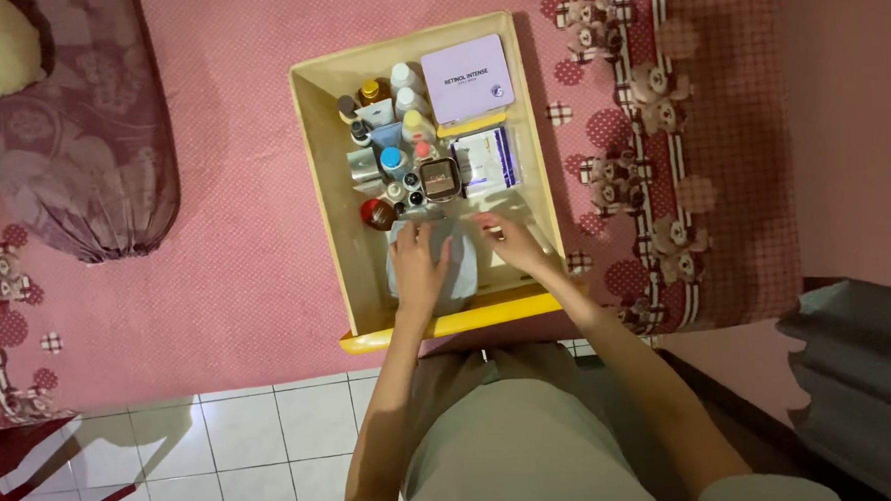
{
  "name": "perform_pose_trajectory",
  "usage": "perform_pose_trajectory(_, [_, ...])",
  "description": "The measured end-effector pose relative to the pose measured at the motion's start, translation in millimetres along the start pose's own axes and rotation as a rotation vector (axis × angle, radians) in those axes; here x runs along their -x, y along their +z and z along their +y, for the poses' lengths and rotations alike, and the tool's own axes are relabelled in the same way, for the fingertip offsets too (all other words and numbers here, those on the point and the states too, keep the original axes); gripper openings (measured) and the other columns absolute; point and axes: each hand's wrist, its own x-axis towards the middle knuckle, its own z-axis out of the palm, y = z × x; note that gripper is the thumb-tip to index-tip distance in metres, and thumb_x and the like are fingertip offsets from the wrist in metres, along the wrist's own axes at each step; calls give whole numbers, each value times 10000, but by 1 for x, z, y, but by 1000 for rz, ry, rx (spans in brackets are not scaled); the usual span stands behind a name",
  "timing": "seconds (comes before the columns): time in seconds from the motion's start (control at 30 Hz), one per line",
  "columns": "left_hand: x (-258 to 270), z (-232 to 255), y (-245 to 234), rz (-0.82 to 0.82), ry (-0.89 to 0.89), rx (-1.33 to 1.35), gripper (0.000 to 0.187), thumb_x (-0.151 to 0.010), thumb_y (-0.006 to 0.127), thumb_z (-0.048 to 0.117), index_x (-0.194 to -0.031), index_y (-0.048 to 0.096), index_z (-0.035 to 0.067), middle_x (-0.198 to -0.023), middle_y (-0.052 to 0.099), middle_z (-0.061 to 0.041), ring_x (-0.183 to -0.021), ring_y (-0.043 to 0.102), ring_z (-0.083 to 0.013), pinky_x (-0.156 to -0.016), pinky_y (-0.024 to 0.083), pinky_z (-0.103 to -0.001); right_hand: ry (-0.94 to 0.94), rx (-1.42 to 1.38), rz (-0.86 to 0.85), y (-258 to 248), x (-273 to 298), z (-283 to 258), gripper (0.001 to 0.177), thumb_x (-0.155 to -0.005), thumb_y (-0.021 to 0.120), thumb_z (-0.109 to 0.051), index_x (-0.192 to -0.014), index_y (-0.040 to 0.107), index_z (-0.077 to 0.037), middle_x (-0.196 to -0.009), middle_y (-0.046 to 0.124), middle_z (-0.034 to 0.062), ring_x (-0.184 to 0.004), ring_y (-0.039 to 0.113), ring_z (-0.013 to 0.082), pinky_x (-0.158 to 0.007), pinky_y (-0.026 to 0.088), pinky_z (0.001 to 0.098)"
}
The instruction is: The person removes items from a yellow drawer, including a makeup bag and several small boxes, then places them back in an organized arrangement. The person handles the items by hand and repositions them within the drawer.
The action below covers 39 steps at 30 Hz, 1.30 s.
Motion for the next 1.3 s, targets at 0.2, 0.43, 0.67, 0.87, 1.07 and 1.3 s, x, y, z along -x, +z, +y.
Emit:
perform_pose_trajectory(0.2, [22, -32, 18, -133, -131, 145, 284, -902, 749, 316, -1092, 643, 134, -1018, 609, -85, -989, 665, -321, -843, 512, -449, 126, 203, -170, 7, -6, -12, 426, -1011, 506, -54, -1399, 585, -208, -1371, 599, 280, -1251, 591, 467, -1019, 528, 534])
perform_pose_trajectory(0.43, [39, -39, 33, -285, -224, 272, 384, -854, 786, 395, -1062, 646, 104, -989, 646, -131, -956, 700, -394, -820, 549, -486, 255, 216, -250, 9, -19, -25, 423, -990, 439, -93, -1306, 643, -286, -1204, 643, 349, -682, 740, 310, -571, 624, 299])
perform_pose_trajectory(0.67, [36, -2, 1, -553, -426, 259, 527, -834, 777, 508, -1052, 674, 40, -1043, 677, -177, -1023, 710, -416, -845, 572, -507, 166, 131, -445, 7, -35, -18, 719, -780, 394, 103, -1416, 624, -142, -1306, 631, 288, -1094, 646, 341, -793, 604, 377])
perform_pose_trajectory(0.87, [43, 4, -13, -583, -530, 156, 696, -783, 759, 655, -1133, 629, 67, -1143, 676, -168, -1107, 691, -396, -933, 519, -503, -126, 399, -522, 14, -42, -38, 612, -759, 631, 28, -1346, 663, -141, -896, 730, 199, -876, 736, 285, -789, 582, 401])
perform_pose_trajectory(1.07, [60, -19, 5, -496, -563, -127, 807, -760, 817, 396, -1427, 499, 71, -1285, 633, -156, -1208, 614, -374, -1039, 445, -577, -279, 496, -459, 29, -42, -44, 412, -859, 739, -162, -1260, 686, -85, -827, 731, 163, -883, 736, 327, -781, 564, 459])
perform_pose_trajectory(1.3, [67, -32, -9, -360, -558, -157, 609, -753, 849, 234, -1296, 607, 103, -1256, 636, -132, -1203, 608, -352, -1069, 433, -580, -309, 559, -386, 20, -22, -59, 387, -909, 731, -282, -1274, 688, -160, -862, 748, 78, -867, 735, 258, -745, 560, 407])
